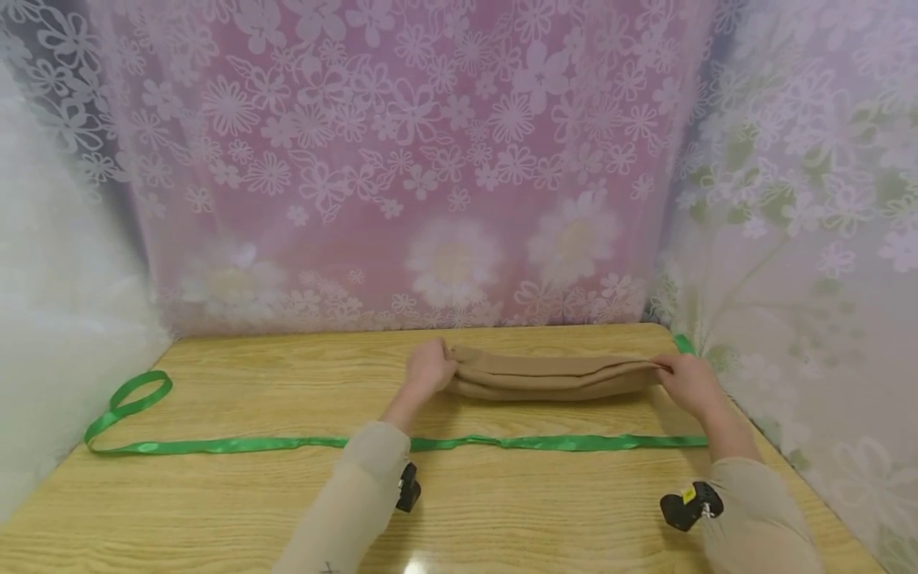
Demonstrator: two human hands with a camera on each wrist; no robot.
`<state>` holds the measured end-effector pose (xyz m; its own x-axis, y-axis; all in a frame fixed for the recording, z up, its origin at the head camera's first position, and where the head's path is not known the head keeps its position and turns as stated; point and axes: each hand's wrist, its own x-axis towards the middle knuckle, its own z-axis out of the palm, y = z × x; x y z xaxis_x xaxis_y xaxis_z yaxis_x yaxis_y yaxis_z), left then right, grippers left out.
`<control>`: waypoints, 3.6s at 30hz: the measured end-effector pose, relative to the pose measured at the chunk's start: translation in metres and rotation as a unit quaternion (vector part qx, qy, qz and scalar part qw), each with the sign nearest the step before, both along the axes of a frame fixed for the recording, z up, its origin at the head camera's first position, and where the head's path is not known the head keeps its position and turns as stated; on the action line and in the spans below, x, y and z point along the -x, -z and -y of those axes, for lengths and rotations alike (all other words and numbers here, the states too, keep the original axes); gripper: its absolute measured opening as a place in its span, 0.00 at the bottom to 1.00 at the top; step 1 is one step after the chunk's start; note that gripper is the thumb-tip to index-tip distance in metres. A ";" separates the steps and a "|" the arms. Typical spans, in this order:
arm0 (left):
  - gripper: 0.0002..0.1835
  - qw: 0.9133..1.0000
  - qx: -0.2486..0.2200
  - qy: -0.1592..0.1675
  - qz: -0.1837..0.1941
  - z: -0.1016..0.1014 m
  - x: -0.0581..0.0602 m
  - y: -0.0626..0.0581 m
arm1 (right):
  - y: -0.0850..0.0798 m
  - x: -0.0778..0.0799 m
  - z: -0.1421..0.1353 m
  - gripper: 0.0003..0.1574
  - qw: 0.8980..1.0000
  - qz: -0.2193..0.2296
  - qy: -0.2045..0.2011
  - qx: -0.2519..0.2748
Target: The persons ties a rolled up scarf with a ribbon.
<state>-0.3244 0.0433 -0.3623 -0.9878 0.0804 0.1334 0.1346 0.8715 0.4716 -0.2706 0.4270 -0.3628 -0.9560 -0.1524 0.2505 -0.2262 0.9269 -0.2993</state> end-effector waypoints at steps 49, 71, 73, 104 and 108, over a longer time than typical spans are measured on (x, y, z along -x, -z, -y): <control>0.04 0.996 0.074 0.014 -0.056 0.082 0.011 -0.043 | -0.079 -0.040 0.143 0.10 0.963 -0.220 -0.147 -0.058; 0.06 0.992 0.089 0.049 -0.080 0.092 0.011 -0.055 | -0.080 -0.074 0.222 0.20 0.866 -0.378 -0.328 -0.018; 0.05 0.991 0.094 0.055 -0.081 0.091 0.010 -0.057 | -0.081 -0.079 0.228 0.20 0.868 -0.372 -0.329 -0.015; 0.08 0.969 0.151 0.142 -0.134 0.074 0.003 -0.049 | -0.047 -0.110 0.288 0.14 0.869 -0.375 -0.324 -0.010; 0.09 0.967 0.147 0.144 -0.151 0.074 0.004 -0.050 | -0.046 -0.109 0.294 0.13 0.873 -0.373 -0.314 -0.014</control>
